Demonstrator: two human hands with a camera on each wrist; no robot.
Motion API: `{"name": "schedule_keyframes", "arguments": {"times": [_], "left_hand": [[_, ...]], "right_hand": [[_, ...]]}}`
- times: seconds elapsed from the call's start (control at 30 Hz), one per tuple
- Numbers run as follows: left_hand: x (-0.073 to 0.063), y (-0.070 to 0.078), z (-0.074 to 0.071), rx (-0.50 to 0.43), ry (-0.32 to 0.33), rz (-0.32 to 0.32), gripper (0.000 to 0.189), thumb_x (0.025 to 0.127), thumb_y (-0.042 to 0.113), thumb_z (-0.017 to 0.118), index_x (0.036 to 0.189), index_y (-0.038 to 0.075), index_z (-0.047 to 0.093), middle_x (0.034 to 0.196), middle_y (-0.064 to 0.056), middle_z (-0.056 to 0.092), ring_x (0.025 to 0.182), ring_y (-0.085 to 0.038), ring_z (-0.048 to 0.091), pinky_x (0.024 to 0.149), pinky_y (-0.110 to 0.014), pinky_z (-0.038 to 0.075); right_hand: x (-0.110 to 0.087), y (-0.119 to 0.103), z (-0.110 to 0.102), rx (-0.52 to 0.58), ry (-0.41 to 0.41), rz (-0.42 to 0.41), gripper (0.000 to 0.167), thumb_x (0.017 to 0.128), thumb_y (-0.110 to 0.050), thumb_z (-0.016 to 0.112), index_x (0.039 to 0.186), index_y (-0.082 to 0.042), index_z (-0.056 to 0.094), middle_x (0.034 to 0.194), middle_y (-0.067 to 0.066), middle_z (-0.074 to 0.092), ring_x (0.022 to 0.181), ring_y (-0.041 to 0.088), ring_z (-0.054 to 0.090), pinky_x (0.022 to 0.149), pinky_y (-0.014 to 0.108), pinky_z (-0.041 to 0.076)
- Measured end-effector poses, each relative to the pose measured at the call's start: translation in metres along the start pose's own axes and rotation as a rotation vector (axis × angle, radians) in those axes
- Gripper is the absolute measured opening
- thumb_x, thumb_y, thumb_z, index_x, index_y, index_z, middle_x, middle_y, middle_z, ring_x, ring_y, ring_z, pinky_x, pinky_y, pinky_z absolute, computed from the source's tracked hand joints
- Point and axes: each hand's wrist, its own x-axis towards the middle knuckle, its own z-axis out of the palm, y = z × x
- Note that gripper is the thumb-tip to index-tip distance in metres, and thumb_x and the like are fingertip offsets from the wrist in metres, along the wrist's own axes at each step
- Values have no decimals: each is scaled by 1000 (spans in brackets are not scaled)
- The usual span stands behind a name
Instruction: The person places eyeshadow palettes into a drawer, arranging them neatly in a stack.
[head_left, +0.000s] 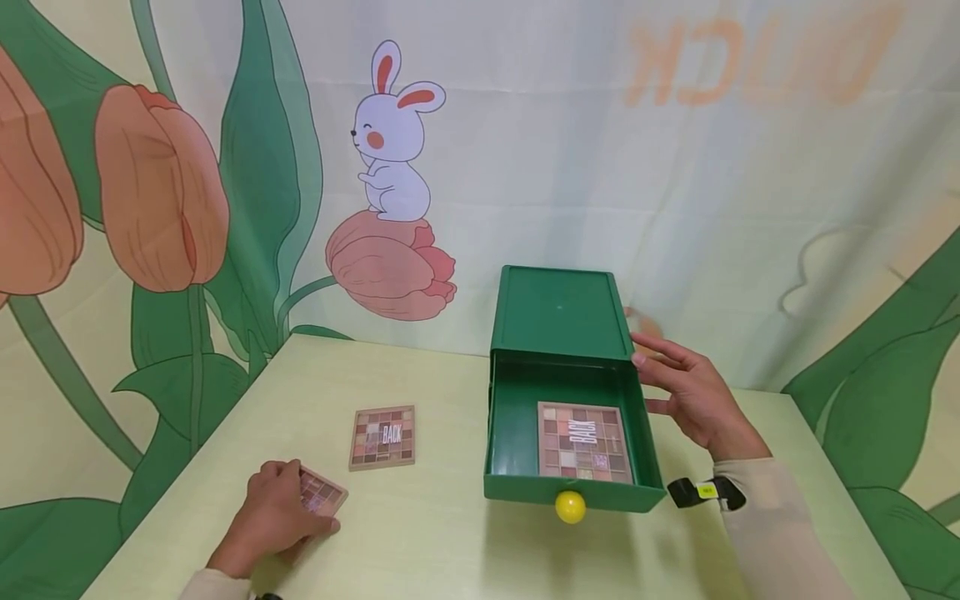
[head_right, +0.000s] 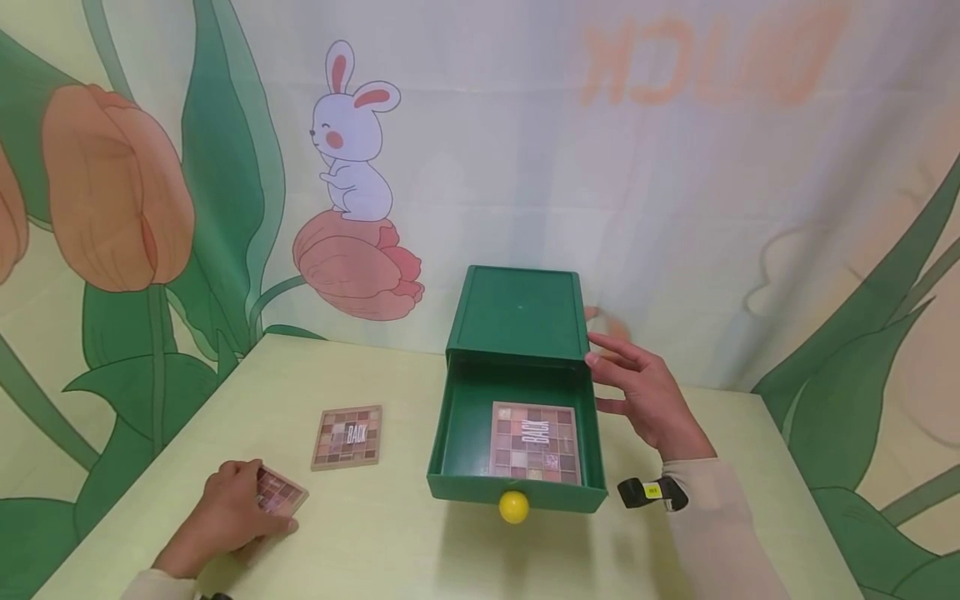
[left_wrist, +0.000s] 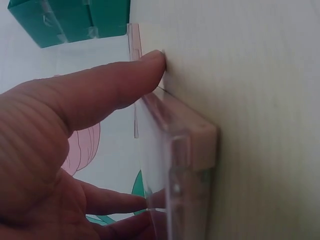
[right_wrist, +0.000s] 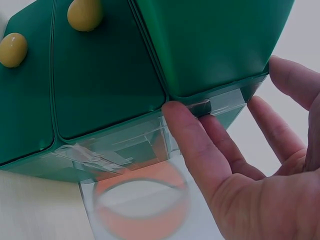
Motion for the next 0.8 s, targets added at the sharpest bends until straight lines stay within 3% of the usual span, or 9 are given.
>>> {"name": "schedule_keyframes", "arguments": {"times": [0.63,0.8], "left_hand": [[0,-1,-2,-36,14,-28,121,66,56,97,147,-16,43,143,-40,43,113,-44,50,95,-58,53],[-3,-1,-7,-21,9,-9,118,67,56,95,146,-16,45,142,-40,45,111,-42,52,94,-56,54]], "right_hand": [[1,1,-1,8,-4,3,64,102,-43,69,160,-24,49,137,-5,57,117,17,66,93,49,64],[0,1,-1,10,-2,4,64,102,-44,69,159,-24,50,136,-6,59,116,17,67,94,51,63]]}}
